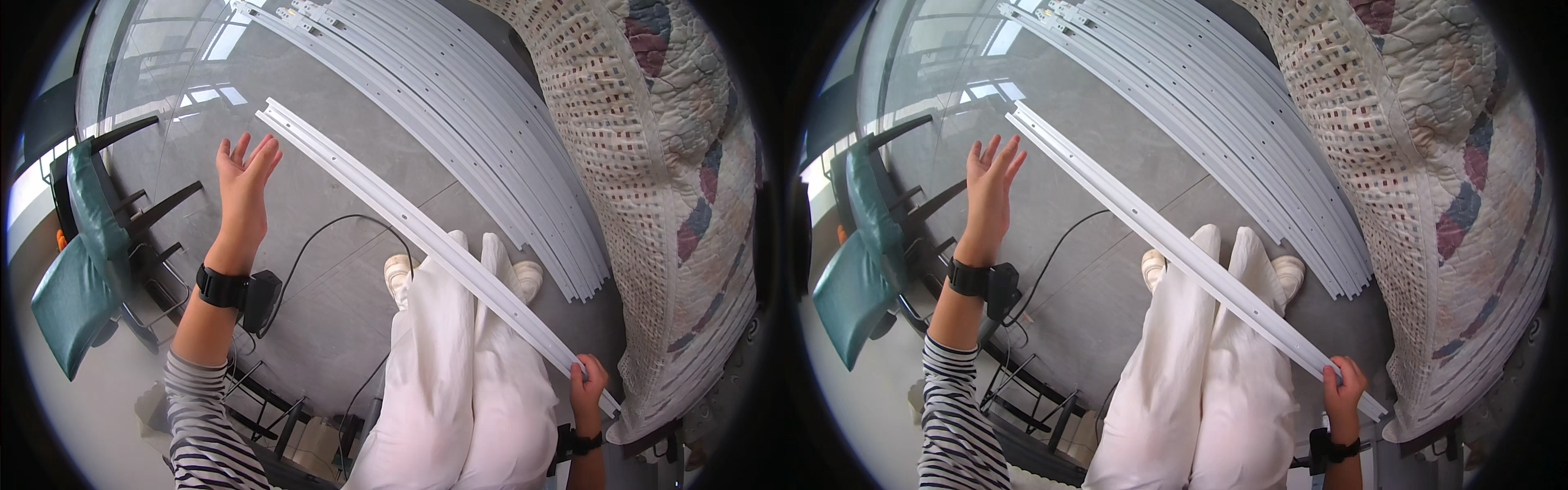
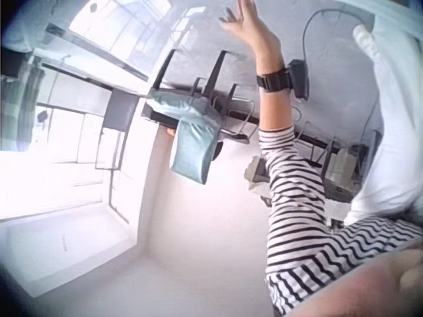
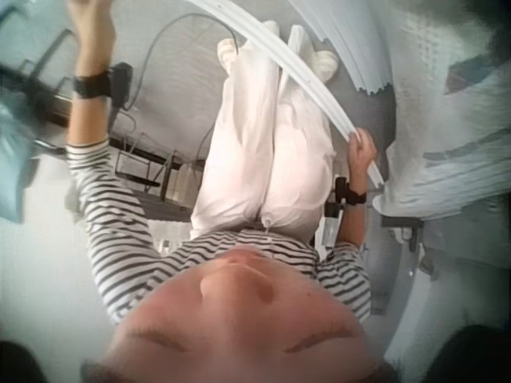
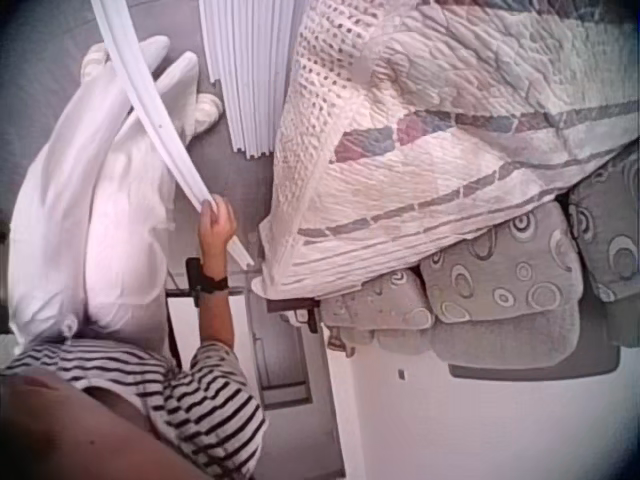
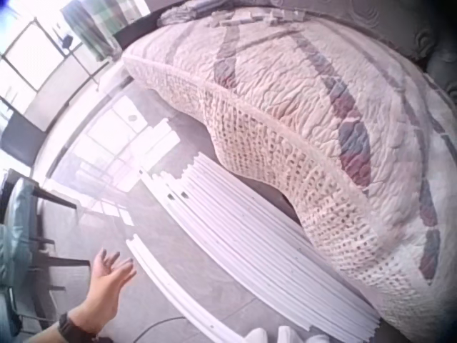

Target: The person assembles a white metal frame by repeatedly picking up long rails and small white plastic connectors. They insert the connectors into the rails and place the assembled pieces onto a patterned quilt on the floor. The process involves handling multiple identical components one by one.

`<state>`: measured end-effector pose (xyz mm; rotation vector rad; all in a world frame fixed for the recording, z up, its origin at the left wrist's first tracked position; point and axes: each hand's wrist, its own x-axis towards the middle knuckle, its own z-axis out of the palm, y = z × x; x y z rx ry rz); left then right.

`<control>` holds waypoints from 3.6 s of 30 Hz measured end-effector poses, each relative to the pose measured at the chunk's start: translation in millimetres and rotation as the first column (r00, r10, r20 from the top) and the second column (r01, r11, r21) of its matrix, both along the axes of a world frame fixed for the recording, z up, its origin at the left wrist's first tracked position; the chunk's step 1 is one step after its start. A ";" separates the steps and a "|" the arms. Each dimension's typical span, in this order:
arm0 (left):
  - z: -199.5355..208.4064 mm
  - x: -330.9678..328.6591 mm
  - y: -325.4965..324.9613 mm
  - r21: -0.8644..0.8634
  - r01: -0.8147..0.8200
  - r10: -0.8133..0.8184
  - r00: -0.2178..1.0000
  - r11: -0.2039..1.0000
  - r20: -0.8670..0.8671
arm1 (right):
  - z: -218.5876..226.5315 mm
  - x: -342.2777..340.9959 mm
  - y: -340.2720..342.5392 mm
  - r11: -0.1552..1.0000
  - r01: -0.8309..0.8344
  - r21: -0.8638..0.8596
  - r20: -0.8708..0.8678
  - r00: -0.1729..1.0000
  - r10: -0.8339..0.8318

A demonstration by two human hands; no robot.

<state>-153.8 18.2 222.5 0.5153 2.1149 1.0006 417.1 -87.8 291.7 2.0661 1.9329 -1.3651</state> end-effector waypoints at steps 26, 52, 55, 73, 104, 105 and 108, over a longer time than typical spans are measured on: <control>373.6 161.5 -2.1 -0.043 0.111 -0.037 0.627 0.993 0.778 | 296.2 -85.1 91.7 0.940 -0.341 0.027 -0.006 0.940 0.342; 171.4 -71.8 629.8 -0.356 0.762 -0.756 0.255 0.541 -0.602 | 57.8 -188.1 531.9 0.986 0.103 -0.128 0.638 0.770 0.002; 149.5 -71.6 658.5 -0.314 0.817 -0.709 0.153 0.483 -0.689 | 59.7 -191.2 533.9 0.976 0.156 -0.154 0.642 0.766 -0.021; 103.7 -51.6 690.4 -0.069 0.683 -0.635 0.631 0.727 -0.447 | 58.1 -188.2 538.1 0.948 0.202 -0.246 0.578 0.816 -0.023; -153.7 31.3 209.9 -0.407 0.081 0.052 0.950 0.910 0.306 | 50.6 -171.1 542.1 0.984 0.051 -0.168 0.378 0.925 0.016; -156.4 30.1 212.4 -0.415 0.109 0.056 0.929 0.903 0.366 | 51.1 -169.4 536.2 0.982 0.059 -0.178 0.362 0.932 0.009; -160.1 27.2 207.1 -0.368 0.063 0.146 0.846 0.928 0.513 | 51.5 -168.1 534.9 0.983 0.088 -0.162 0.325 0.945 -0.031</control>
